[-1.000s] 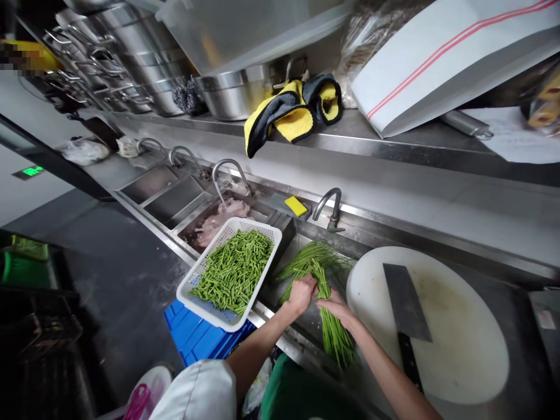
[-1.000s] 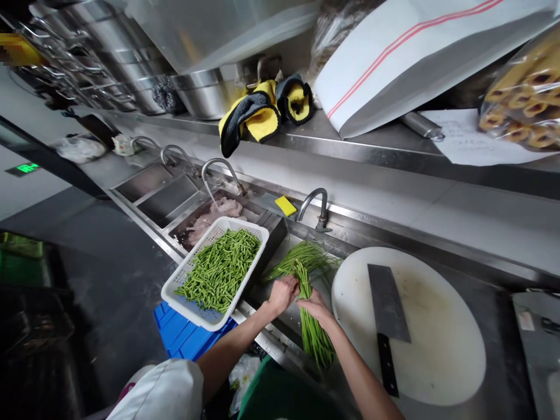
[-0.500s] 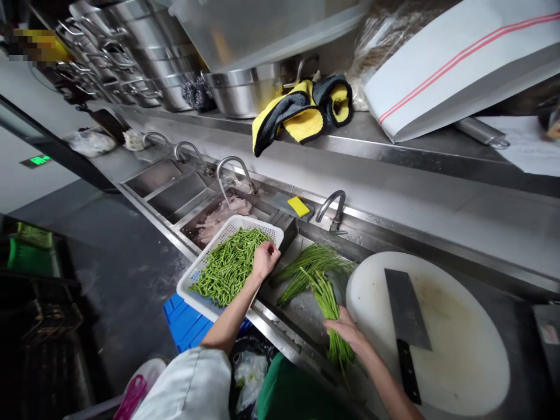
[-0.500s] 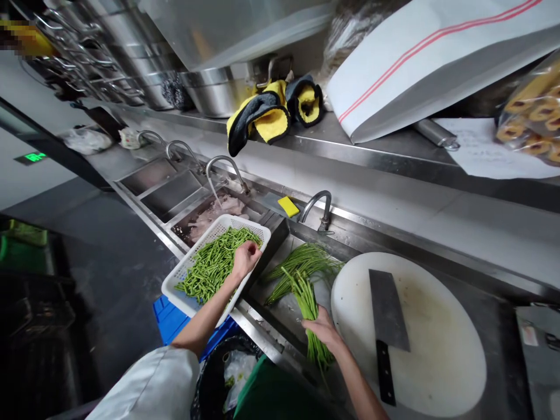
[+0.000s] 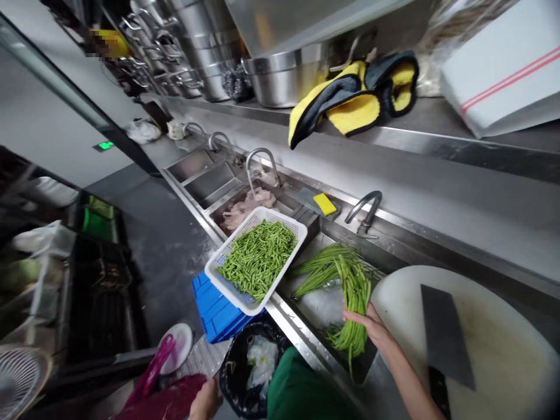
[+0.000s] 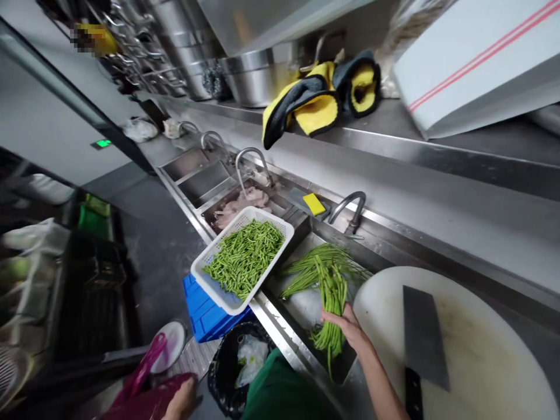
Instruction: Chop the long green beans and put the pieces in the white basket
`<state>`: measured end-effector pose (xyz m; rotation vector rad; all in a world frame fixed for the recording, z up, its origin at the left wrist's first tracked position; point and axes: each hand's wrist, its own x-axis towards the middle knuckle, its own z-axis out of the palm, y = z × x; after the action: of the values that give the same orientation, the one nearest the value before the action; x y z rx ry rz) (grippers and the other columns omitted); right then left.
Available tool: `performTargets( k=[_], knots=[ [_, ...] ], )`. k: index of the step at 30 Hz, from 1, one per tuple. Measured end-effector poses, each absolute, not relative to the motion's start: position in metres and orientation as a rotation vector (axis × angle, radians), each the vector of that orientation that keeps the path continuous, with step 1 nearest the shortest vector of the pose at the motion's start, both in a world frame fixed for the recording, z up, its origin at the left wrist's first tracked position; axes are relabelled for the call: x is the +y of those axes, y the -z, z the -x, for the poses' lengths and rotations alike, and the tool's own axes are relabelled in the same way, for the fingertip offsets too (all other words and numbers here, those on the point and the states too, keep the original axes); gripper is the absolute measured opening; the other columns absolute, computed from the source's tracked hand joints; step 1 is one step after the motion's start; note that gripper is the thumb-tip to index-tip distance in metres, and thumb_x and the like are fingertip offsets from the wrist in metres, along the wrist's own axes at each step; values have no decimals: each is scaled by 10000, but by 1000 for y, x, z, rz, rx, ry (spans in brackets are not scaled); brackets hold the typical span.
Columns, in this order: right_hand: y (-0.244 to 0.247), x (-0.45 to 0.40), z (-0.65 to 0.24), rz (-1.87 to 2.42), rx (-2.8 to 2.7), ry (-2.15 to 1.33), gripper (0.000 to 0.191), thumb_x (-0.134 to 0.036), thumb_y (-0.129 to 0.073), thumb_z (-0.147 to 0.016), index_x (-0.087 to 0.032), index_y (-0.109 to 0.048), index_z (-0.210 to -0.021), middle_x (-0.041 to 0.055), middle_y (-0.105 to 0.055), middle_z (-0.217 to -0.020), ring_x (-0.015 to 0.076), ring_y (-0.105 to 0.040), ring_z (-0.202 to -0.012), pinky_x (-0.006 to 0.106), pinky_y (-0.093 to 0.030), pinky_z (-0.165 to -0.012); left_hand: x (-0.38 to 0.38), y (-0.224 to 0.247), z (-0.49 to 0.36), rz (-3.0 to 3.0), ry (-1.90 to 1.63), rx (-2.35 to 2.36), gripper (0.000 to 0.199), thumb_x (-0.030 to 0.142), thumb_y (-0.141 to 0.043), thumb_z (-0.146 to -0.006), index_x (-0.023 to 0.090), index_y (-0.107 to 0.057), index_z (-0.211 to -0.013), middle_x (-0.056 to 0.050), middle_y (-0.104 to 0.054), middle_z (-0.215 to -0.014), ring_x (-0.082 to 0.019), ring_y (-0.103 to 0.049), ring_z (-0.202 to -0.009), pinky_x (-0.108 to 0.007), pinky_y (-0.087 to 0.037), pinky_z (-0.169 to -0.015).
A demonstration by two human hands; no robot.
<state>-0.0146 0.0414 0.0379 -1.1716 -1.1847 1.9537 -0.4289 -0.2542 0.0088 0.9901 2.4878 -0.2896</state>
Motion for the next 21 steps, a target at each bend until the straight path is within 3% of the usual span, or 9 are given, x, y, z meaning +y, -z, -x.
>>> performTargets(
  k=[3, 5, 7, 9, 11, 14, 16, 21],
  knots=[
    [-40, 45, 19, 1185, -1188, -1949, 322, -435, -785, -689, -197, -670, -873, 18, -673, -757, 194, -617, -721, 309, -477, -694, -235, -21, 418, -942, 228, 2463, 109, 230, -532, -764, 198, -558, -663, -71, -692, -724, -303, -724, -779, -373, -506, -707],
    [-46, 48, 20, 1189, -1204, -1931, 336, -444, -786, -688, -195, -671, -883, 22, -676, -757, 195, -619, -721, 308, -480, -690, -195, -38, 395, -1054, -171, 2374, 251, 293, -463, -872, 196, -614, -698, -93, -700, -747, -289, -713, -808, -385, -514, -768],
    [-56, 51, 22, 1187, -1238, -1912, 343, -450, -782, -698, -192, -673, -896, 22, -678, -740, 190, -619, -713, 301, -479, -682, -141, -59, 359, -1169, -653, 2155, 316, 403, -465, -914, 195, -695, -851, -113, -724, -895, -280, -689, -909, -384, -521, -835],
    [-68, 54, 27, 1174, -1274, -1929, 354, -451, -782, -704, -190, -674, -918, 18, -684, -729, 185, -624, -704, 295, -479, -672, -80, -79, 314, -1170, -945, 1835, 397, 520, -549, -885, 173, -721, -969, -118, -725, -960, -255, -667, -905, -373, -533, -846],
    [-80, 58, 33, 1153, -1309, -1975, 385, -448, -795, -689, -191, -671, -947, 17, -697, -730, 189, -642, -700, 301, -492, -676, -23, -96, 270, -1174, -1016, 1394, 483, 552, -715, -769, 159, -724, -1049, -106, -721, -954, -217, -663, -859, -345, -542, -837],
    [-94, 59, 40, 1101, -1295, -2063, 522, -447, -834, -625, -203, -639, -1044, 21, -727, -758, 224, -688, -714, 345, -531, -703, 38, -112, 223, -1126, -847, 912, 678, 563, -830, -640, 133, -699, -1149, -65, -702, -798, -144, -625, -601, -266, -538, -583],
    [-98, 59, 41, 1049, -1251, -2117, 600, -463, -838, -617, -207, -614, -1111, 35, -745, -807, 245, -714, -744, 386, -552, -737, 57, -117, 206, -1029, -772, 829, 715, 570, -825, -651, 121, -685, -1189, -31, -671, -693, -93, -546, -442, -205, -443, -412],
    [-91, 50, 37, 1060, -1064, -2120, 683, -635, -797, -622, -223, -632, -1141, 91, -763, -976, 284, -723, -944, 428, -553, -854, 62, -111, 190, -861, -854, 835, 598, 553, -789, -719, 51, -718, -1036, 52, -507, -411, -43, -347, -254, -167, -272, -278]
  ],
)
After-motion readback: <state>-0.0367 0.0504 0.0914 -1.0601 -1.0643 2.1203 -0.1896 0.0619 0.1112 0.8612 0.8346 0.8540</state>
